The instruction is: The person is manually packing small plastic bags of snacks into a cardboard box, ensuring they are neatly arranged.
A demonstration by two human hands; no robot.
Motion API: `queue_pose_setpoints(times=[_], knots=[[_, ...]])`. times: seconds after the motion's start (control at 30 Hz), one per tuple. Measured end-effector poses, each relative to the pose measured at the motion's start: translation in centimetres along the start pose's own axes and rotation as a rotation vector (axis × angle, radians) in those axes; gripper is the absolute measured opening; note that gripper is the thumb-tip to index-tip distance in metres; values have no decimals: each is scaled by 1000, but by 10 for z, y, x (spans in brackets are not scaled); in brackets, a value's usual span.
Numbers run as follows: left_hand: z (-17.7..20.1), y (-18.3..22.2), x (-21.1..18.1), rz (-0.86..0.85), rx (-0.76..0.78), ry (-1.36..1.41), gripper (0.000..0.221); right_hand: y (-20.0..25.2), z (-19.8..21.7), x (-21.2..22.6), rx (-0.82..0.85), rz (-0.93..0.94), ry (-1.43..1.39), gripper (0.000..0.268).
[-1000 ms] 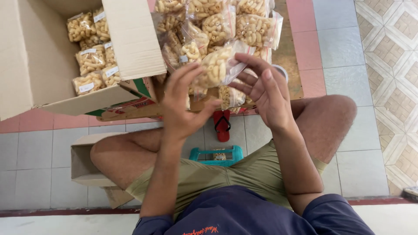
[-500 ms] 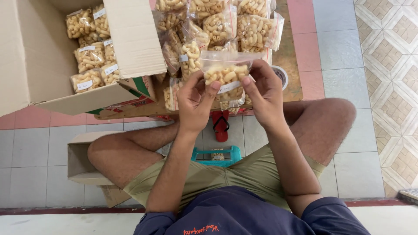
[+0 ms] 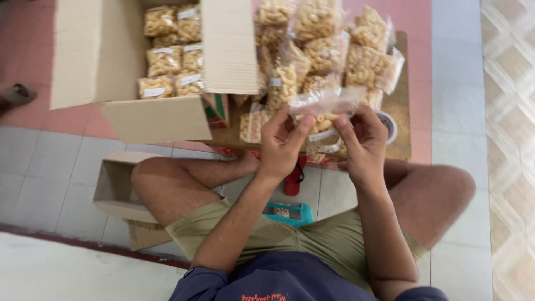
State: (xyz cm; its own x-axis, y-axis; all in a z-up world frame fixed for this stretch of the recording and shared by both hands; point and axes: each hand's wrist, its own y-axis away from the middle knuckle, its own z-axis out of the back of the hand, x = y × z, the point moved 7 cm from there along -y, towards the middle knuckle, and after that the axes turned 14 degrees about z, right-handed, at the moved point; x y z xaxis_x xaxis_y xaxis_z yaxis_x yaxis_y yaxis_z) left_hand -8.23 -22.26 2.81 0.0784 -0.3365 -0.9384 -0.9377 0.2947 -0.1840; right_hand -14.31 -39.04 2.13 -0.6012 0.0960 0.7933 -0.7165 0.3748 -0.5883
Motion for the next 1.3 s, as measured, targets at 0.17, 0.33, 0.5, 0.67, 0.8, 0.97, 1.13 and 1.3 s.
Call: queue_pose_setpoints(times=[0.17, 0.33, 0.5, 0.67, 0.8, 0.97, 1.13, 1.3], knots=[[6, 4, -7, -15, -95, 31, 7, 5, -12, -1, 35, 18, 4, 21], [15, 2, -4, -52, -132, -104, 16, 5, -19, -25, -125, 27, -41, 15], [18, 8, -13, -45, -161, -25, 38, 1, -43, -18, -196, 18, -100, 10], [33, 2, -20, -121, -314, -10, 16, -10, -78, 6, -166, 65, -83, 14], [41, 5, -28, -195, -407, -18, 13, -6, -90, 10, -33, 160, -155, 62], [49, 5, -62, -220, -387, -34, 9, 1, -91, -2, 83, 369, -68, 74], [48, 3, -72, -171, -326, -41, 11, -8, -99, 25, 284, 588, 243, 38], [44, 0, -61, -105, -285, -36, 10, -19, -95, 39, 313, 587, 205, 44]])
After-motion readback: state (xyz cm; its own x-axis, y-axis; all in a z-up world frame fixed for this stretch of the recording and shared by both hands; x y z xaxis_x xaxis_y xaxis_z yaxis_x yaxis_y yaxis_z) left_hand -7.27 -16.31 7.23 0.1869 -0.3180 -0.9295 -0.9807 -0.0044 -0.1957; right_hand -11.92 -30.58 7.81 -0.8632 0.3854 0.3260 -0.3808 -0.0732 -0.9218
